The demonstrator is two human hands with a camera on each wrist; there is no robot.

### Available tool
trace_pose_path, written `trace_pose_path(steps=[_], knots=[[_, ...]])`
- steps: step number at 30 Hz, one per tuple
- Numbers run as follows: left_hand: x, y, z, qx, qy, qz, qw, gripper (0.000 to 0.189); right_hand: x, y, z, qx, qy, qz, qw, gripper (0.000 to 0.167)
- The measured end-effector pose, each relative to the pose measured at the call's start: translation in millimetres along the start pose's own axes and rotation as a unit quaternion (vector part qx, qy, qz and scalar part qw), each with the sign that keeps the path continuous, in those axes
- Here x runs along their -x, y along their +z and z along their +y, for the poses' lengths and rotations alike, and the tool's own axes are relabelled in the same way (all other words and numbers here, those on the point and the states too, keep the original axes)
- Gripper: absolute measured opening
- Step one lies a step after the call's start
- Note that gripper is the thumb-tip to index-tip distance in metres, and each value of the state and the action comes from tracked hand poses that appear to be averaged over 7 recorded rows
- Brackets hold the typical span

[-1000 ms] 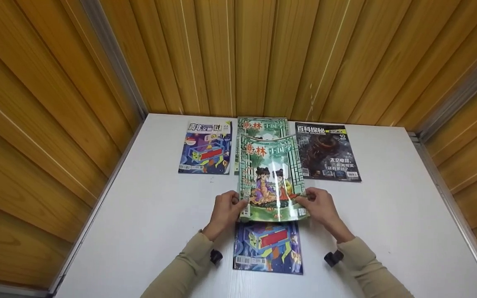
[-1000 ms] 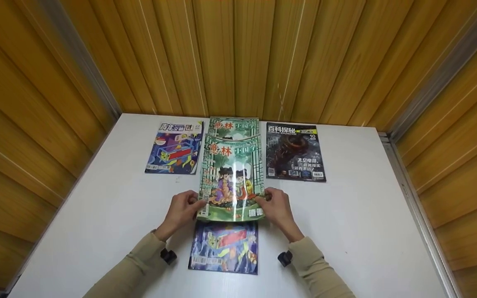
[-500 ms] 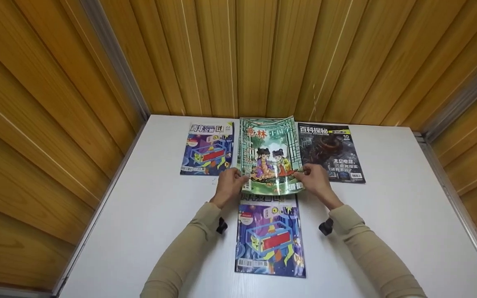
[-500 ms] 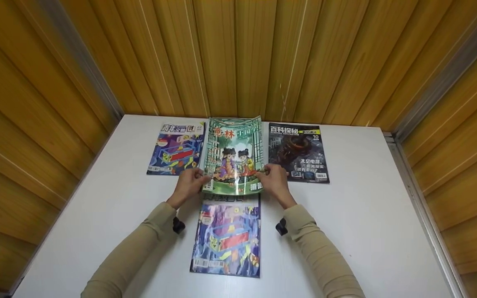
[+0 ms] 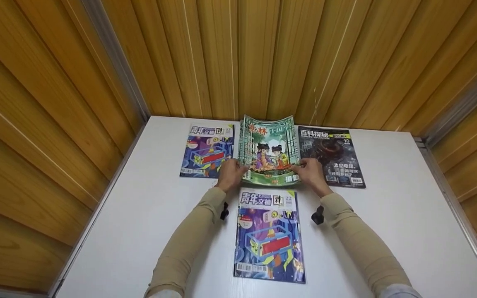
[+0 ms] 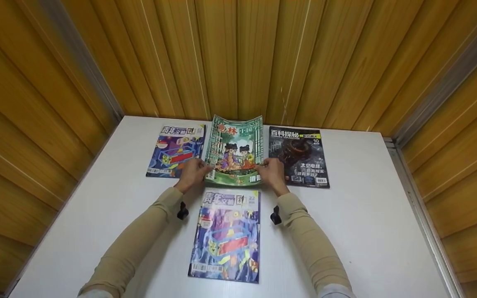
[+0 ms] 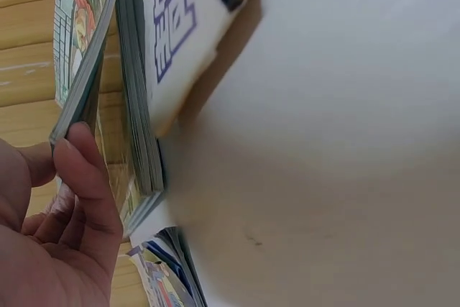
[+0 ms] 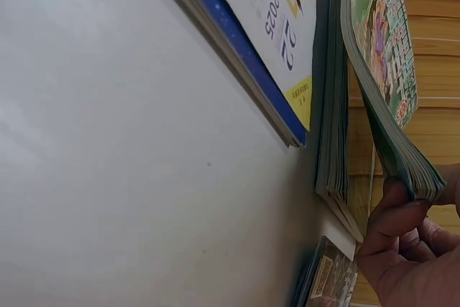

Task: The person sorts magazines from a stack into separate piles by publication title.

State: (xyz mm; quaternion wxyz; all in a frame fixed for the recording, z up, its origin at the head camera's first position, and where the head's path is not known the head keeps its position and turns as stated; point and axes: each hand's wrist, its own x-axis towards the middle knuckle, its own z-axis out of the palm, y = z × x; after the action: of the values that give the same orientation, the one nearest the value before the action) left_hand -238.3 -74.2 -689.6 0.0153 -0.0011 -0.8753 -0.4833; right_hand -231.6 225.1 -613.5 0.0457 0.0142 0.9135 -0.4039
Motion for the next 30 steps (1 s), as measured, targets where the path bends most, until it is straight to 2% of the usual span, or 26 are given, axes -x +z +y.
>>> trace_pose_path(steps=[5,8,10,15,19,23,27,30], knots=[[-20.8,7.3,-12.9,-0.034,-0.009,0.005,0.9994,0.054,-7.8,4.3,0.7,0.027,-0.007,0.009,0.9996,0.024],[-26.0,8.2,-14.3,-0.034,-0.025,-0.002,0.9991,0.053,-16.4,7.0,4.1,0.030,-0.008,0.013,0.9994,0.021],[-27.3,7.9,-13.3,-0.027,-0.038,-0.008,0.9989,0.053,-28.9,12.6,15.8,0.026,-0.009,0.019,0.9994,0.021],[-25.7,5.7,-7.6,-0.027,-0.057,0.006,0.9980,0.055,-63.2,32.0,49.2,0.038,-0.019,0.026,0.9987,0.030],[-24.6,5.2,-5.1,-0.050,-0.057,0.032,0.9966,0.059,-79.4,43.8,65.5,0.064,-0.036,0.040,0.9965,0.031],[-22.4,4.4,-0.1,-0.064,-0.055,0.060,0.9946,0.060,-84.7,48.1,69.9,0.068,-0.048,0.058,0.9948,0.028],[-17.3,2.8,9.4,-0.072,-0.071,0.081,0.9915,0.052,-85.1,49.6,69.7,0.076,-0.051,0.073,0.9931,0.027],[-9.0,-2.6,24.0,-0.087,-0.086,0.086,0.9887,0.045,-85.6,50.5,69.9,0.087,-0.051,0.089,0.9909,0.028]])
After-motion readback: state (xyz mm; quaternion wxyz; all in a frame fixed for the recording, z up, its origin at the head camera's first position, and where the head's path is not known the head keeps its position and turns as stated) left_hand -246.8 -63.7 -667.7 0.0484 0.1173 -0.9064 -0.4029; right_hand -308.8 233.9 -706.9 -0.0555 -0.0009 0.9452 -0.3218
